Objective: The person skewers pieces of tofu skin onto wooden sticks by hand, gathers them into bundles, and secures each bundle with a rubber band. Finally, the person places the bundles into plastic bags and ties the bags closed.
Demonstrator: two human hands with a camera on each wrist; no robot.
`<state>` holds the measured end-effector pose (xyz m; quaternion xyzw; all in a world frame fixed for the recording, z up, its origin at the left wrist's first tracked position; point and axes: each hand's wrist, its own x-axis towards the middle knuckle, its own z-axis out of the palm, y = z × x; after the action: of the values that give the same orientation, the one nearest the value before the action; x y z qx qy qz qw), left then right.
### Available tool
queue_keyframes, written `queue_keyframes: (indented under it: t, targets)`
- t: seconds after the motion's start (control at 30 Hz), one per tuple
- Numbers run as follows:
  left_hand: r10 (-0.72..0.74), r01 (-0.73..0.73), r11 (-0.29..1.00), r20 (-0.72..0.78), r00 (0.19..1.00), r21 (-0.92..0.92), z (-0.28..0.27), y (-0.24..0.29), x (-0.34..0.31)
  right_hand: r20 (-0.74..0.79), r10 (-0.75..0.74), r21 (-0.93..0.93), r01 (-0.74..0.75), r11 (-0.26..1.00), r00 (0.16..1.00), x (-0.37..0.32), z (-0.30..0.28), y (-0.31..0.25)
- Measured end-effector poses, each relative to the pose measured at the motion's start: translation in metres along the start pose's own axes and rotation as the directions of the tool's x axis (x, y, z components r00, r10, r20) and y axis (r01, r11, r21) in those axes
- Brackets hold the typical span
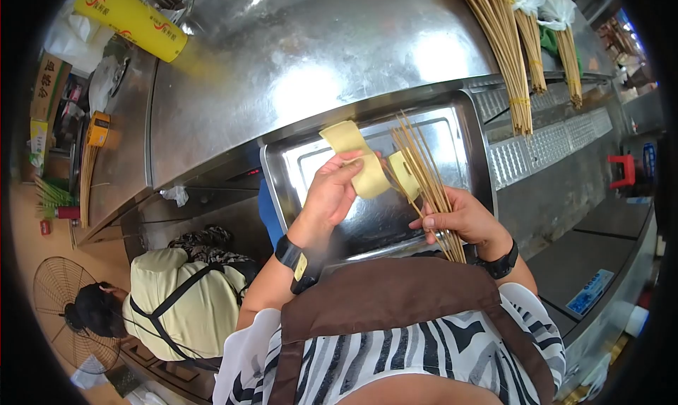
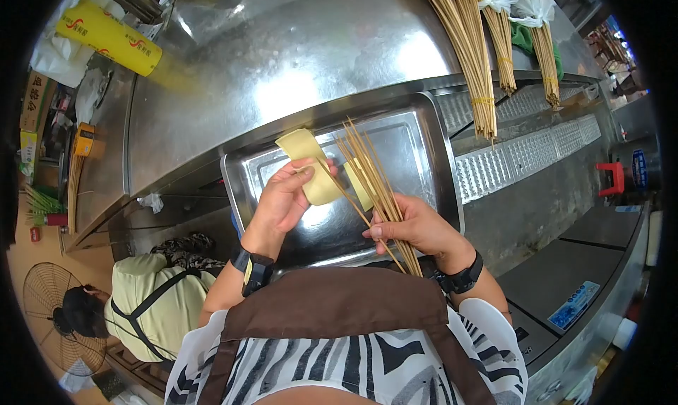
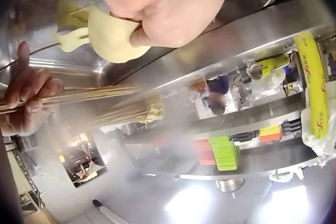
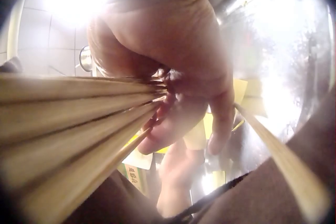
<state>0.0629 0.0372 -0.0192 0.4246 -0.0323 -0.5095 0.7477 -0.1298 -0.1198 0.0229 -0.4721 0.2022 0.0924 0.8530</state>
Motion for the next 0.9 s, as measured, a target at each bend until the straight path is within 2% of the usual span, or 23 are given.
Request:
queue_keyframes:
  t: [0.03,0.1,0.13,0.2,0.23,0.27,0.37,0.43,0.47,0.53,0.57,0.63,0.73,0.9]
  targets:
    - [0.000,0.000,1.000,0.001,1.000,0.000,0.003,0.006,-0.001,0.002,-0.002,-0.005,0.002,1.000,1.000,0.000,0.000,0.000]
    - [-0.107,0.112,0.989,-0.062,0.992,0.095,0.013,0.024,-0.006,0.003,0.001,-0.012,-0.001,1.000,1.000,0.000,0.000,0.002]
    - [-0.103,0.109,0.990,-0.065,0.993,0.091,0.010,0.022,-0.007,0.006,0.006,-0.020,-0.006,1.000,1.000,0.001,0.001,0.002]
    - [-0.223,0.225,0.971,0.024,0.974,-0.087,0.001,0.017,-0.004,0.014,0.009,-0.035,-0.008,0.999,1.000,0.002,0.000,0.002]
    - [-0.206,0.211,0.963,0.043,0.978,-0.168,0.004,0.015,-0.005,0.015,0.010,-0.042,-0.009,0.999,1.000,0.002,0.001,0.001]
    - [-0.206,0.210,0.963,0.044,0.978,-0.168,0.008,0.014,-0.007,0.015,0.008,-0.042,-0.008,0.999,1.000,0.002,0.001,0.001]
    - [-0.142,0.143,0.980,0.019,0.990,-0.137,0.014,0.014,-0.010,0.008,0.010,-0.052,-0.010,0.999,1.000,0.001,0.003,0.001]
    - [-0.016,0.012,0.997,0.060,0.998,0.078,0.013,0.016,-0.008,0.021,0.021,-0.064,-0.019,0.998,1.000,0.001,0.002,0.002]
    - [-0.010,0.005,0.997,0.065,0.998,0.073,0.016,0.017,-0.007,0.020,0.019,-0.073,-0.018,0.997,1.000,0.001,0.001,0.001]
    - [0.028,-0.025,0.997,-0.037,0.999,0.073,0.024,0.025,-0.009,0.038,0.021,-0.066,-0.019,0.998,0.999,0.001,-0.001,0.002]
    - [0.036,-0.033,0.997,-0.039,0.999,0.071,0.026,0.026,-0.009,0.031,0.022,-0.054,-0.021,0.998,0.999,0.001,-0.001,0.003]
    - [0.187,-0.187,0.982,0.032,0.982,0.024,0.030,0.028,-0.009,0.038,0.029,-0.069,-0.027,0.997,0.999,0.002,-0.001,0.003]
    - [0.256,-0.259,0.966,0.097,0.962,0.016,0.038,0.029,-0.011,0.034,0.034,-0.067,-0.031,0.997,0.999,0.001,0.000,0.003]
    - [0.290,-0.299,0.953,0.145,0.946,0.050,0.039,0.027,-0.012,0.025,0.035,-0.055,-0.034,0.998,0.999,-0.001,-0.001,0.004]
